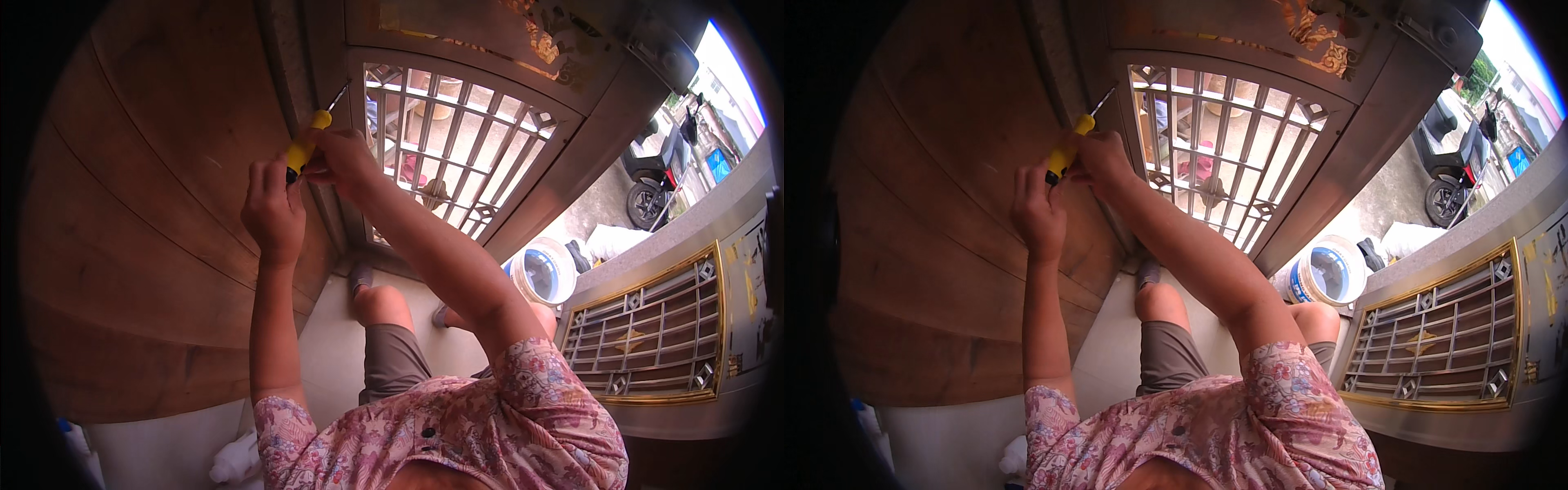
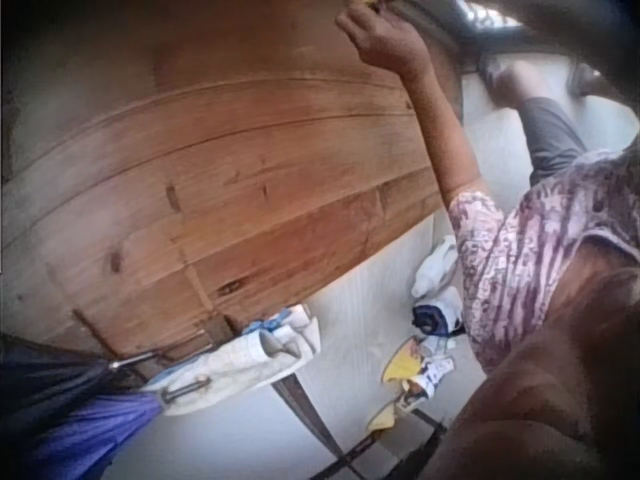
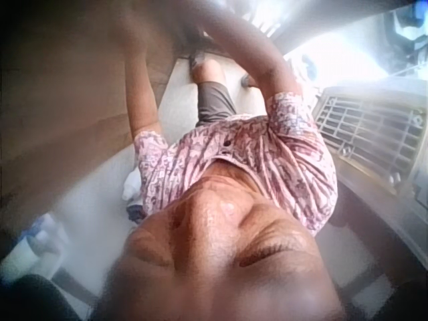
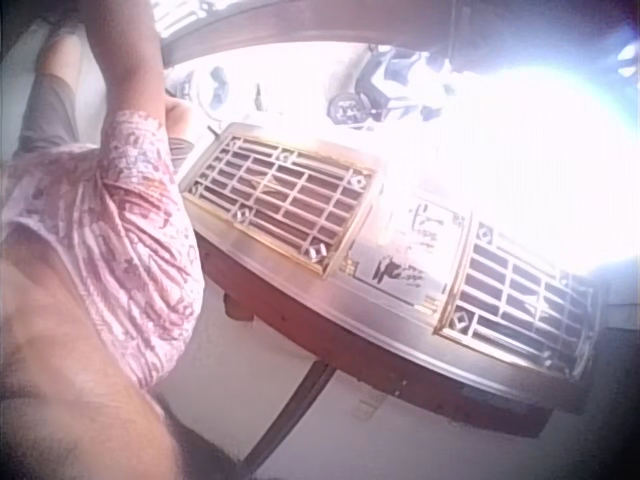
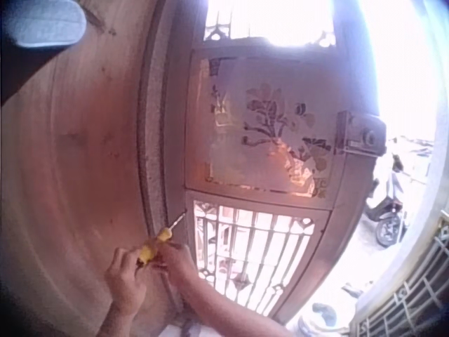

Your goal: The person unscrews and tightens screws on a metal door frame using a screwdriver.

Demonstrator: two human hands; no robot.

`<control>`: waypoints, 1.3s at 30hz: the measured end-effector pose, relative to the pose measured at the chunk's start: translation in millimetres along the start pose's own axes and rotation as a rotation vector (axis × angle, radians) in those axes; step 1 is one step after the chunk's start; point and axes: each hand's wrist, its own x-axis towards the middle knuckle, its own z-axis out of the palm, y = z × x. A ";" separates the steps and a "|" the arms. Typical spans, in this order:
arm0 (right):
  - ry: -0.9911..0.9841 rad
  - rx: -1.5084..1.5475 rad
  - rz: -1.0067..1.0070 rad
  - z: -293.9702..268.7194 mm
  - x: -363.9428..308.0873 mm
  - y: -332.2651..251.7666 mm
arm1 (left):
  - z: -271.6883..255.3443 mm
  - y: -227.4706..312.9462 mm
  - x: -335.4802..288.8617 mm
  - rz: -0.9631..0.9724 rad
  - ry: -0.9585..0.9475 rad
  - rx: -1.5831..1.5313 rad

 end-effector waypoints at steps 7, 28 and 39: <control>0.050 -0.023 -0.063 1.2 2.2 5.3 | 19.8 -27.7 -17.9 -0.477 -0.069 -0.889; 0.015 -0.024 -0.001 -5.7 -4.8 0.1 | -5.1 4.2 2.9 0.031 -0.120 0.349; 0.083 0.034 -0.021 -5.5 9.3 5.9 | 13.6 -22.7 -11.4 -0.660 -0.275 -0.925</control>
